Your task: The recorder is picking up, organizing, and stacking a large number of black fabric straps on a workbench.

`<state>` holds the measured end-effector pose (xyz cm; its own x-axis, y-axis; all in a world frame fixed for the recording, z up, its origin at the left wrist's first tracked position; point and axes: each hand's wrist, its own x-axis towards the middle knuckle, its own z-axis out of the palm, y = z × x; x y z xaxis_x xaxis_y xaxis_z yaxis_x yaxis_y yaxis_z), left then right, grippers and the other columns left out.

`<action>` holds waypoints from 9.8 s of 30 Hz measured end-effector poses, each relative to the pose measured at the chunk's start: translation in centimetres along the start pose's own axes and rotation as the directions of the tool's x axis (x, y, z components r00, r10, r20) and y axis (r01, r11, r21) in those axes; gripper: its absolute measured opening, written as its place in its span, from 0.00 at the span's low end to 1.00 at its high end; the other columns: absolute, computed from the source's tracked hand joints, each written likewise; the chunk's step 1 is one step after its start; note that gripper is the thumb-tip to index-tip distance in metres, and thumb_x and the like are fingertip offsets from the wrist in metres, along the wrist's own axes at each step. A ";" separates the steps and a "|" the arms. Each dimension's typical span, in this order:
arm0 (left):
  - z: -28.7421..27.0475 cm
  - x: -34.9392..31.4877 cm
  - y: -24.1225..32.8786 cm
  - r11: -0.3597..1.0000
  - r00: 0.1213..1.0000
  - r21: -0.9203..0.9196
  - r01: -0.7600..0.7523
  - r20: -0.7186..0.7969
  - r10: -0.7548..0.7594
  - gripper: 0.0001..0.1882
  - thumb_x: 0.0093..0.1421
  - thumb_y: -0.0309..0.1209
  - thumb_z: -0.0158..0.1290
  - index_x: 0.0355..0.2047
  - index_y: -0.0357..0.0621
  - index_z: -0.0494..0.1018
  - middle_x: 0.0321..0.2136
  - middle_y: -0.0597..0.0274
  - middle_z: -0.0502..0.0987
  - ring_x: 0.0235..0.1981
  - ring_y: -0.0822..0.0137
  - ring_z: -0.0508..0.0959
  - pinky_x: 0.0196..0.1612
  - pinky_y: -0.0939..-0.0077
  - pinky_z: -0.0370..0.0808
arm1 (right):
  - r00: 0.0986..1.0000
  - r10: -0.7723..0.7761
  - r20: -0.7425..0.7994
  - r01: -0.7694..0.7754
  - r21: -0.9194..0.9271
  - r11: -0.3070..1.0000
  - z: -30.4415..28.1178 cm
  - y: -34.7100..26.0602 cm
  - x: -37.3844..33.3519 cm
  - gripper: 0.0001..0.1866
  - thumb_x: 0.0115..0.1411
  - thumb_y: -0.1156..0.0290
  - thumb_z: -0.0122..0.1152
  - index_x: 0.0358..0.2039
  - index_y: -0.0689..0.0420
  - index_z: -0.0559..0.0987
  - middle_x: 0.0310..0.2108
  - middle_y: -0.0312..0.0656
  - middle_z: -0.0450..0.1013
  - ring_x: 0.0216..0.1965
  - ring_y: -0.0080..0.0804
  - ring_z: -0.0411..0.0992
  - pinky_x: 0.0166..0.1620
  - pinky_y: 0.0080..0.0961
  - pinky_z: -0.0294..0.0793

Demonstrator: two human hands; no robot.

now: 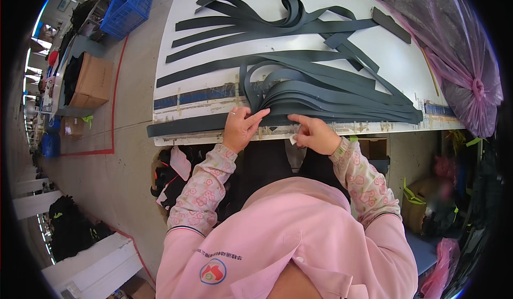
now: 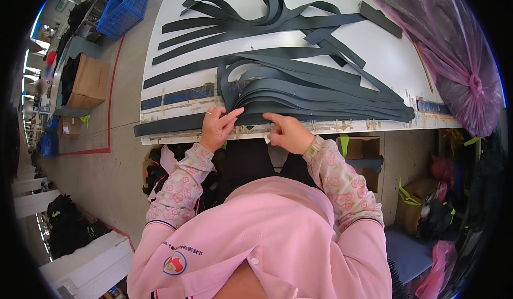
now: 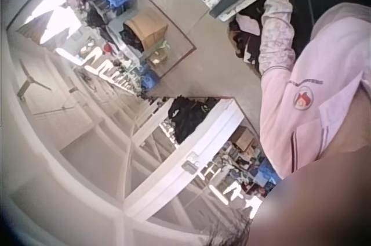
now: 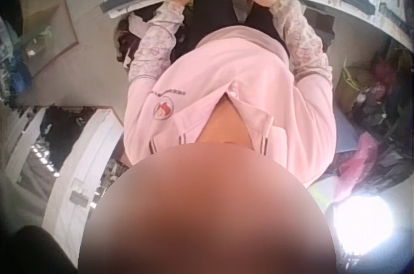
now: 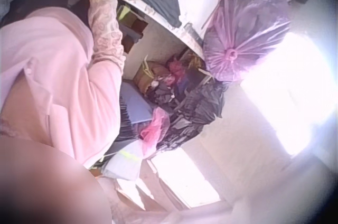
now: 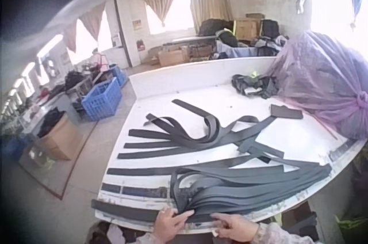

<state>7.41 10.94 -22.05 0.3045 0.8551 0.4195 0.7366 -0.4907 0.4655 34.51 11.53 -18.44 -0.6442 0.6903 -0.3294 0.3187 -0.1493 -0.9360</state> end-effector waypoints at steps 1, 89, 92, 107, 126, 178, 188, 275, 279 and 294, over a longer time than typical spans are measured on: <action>0.0 -0.1 -0.1 1.000 1.000 0.015 -0.018 0.015 0.017 0.24 0.54 0.27 0.61 0.51 0.66 0.81 0.26 0.64 0.65 0.29 0.60 0.67 0.36 0.66 0.67 | 0.963 -0.082 -0.258 0.046 -0.142 0.989 0.2 -1.1 1.2 0.22 0.58 0.75 0.59 0.55 0.60 0.75 0.21 0.41 0.74 0.23 0.30 0.74 0.31 0.30 0.73; -0.3 -0.2 0.2 0.998 1.000 0.066 0.005 0.005 -0.006 0.21 0.56 0.28 0.58 0.50 0.60 0.81 0.26 0.60 0.67 0.30 0.56 0.68 0.34 0.62 0.67 | 0.951 -0.136 -0.276 0.149 0.028 0.988 1.1 -2.4 4.8 0.10 0.61 0.74 0.63 0.42 0.64 0.80 0.27 0.38 0.79 0.30 0.21 0.76 0.36 0.21 0.75; 0.4 0.2 0.2 0.999 1.000 0.036 -0.008 -0.011 0.008 0.19 0.57 0.31 0.59 0.50 0.60 0.81 0.27 0.61 0.67 0.30 0.57 0.69 0.36 0.63 0.69 | 0.974 -0.074 -0.213 0.116 0.190 0.975 1.2 -0.7 4.5 0.08 0.62 0.73 0.63 0.40 0.62 0.79 0.28 0.36 0.79 0.30 0.18 0.76 0.33 0.18 0.73; -0.4 0.0 0.2 1.000 1.000 -0.010 0.006 -0.027 -0.007 0.21 0.54 0.31 0.61 0.50 0.61 0.81 0.26 0.64 0.66 0.28 0.60 0.67 0.35 0.66 0.68 | 0.979 -0.059 -0.196 0.135 0.402 0.906 2.2 -0.7 4.6 0.12 0.63 0.74 0.65 0.46 0.64 0.80 0.35 0.34 0.79 0.36 0.17 0.73 0.42 0.15 0.73; -0.1 -0.2 0.1 1.000 0.999 -0.005 0.018 -0.049 -0.019 0.22 0.53 0.30 0.62 0.50 0.59 0.80 0.26 0.65 0.66 0.29 0.60 0.68 0.35 0.66 0.68 | 0.891 -0.252 -0.377 0.092 -0.394 0.915 3.9 -1.4 6.9 0.09 0.57 0.75 0.65 0.37 0.62 0.76 0.23 0.43 0.75 0.23 0.31 0.75 0.30 0.27 0.74; 0.0 0.1 0.2 0.999 1.000 -0.035 0.008 -0.009 -0.008 0.28 0.47 0.32 0.68 0.52 0.54 0.80 0.27 0.61 0.65 0.30 0.57 0.64 0.35 0.65 0.65 | 0.760 -0.281 -0.586 -0.081 -0.515 0.854 -7.0 3.7 -4.7 0.04 0.56 0.74 0.63 0.32 0.59 0.79 0.21 0.43 0.77 0.24 0.40 0.75 0.37 0.33 0.74; 0.1 0.0 0.1 1.000 1.000 -0.021 0.011 0.003 -0.011 0.27 0.47 0.33 0.69 0.51 0.55 0.81 0.27 0.61 0.65 0.29 0.58 0.65 0.35 0.66 0.65 | 0.758 -0.259 -0.599 -0.124 -0.522 0.844 -6.6 4.3 -4.3 0.04 0.57 0.72 0.62 0.32 0.56 0.78 0.22 0.40 0.77 0.26 0.41 0.76 0.50 0.37 0.69; 0.6 0.6 0.4 0.999 0.999 0.036 -0.039 0.002 0.039 0.21 0.52 0.32 0.65 0.49 0.61 0.82 0.26 0.62 0.65 0.29 0.59 0.67 0.35 0.64 0.67 | 0.819 -0.089 -0.567 0.006 -0.147 0.989 -5.4 1.8 -4.0 0.08 0.56 0.76 0.63 0.36 0.63 0.80 0.22 0.39 0.76 0.23 0.22 0.72 0.31 0.23 0.73; 0.6 0.0 0.4 0.998 0.999 0.065 -0.011 -0.038 0.014 0.22 0.53 0.27 0.62 0.49 0.62 0.82 0.27 0.62 0.65 0.29 0.59 0.67 0.33 0.65 0.67 | 0.997 0.009 -0.073 -0.013 -0.057 0.998 -1.6 1.7 -0.7 0.22 0.56 0.74 0.61 0.52 0.65 0.75 0.24 0.39 0.76 0.26 0.23 0.73 0.33 0.25 0.73; 0.4 0.5 0.4 0.999 0.999 0.043 -0.027 0.024 0.026 0.26 0.53 0.30 0.61 0.55 0.61 0.78 0.28 0.60 0.66 0.31 0.57 0.68 0.36 0.62 0.68 | 0.855 -0.228 -0.466 0.096 -0.290 0.952 3.8 -0.3 5.6 0.07 0.57 0.73 0.63 0.36 0.60 0.80 0.21 0.47 0.76 0.23 0.43 0.77 0.31 0.36 0.76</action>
<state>8.07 11.27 -21.96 0.3374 0.8460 0.4128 0.7536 -0.5055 0.4201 28.22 12.76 -20.45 -0.2994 0.9541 -0.0106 0.4433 0.1292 -0.8870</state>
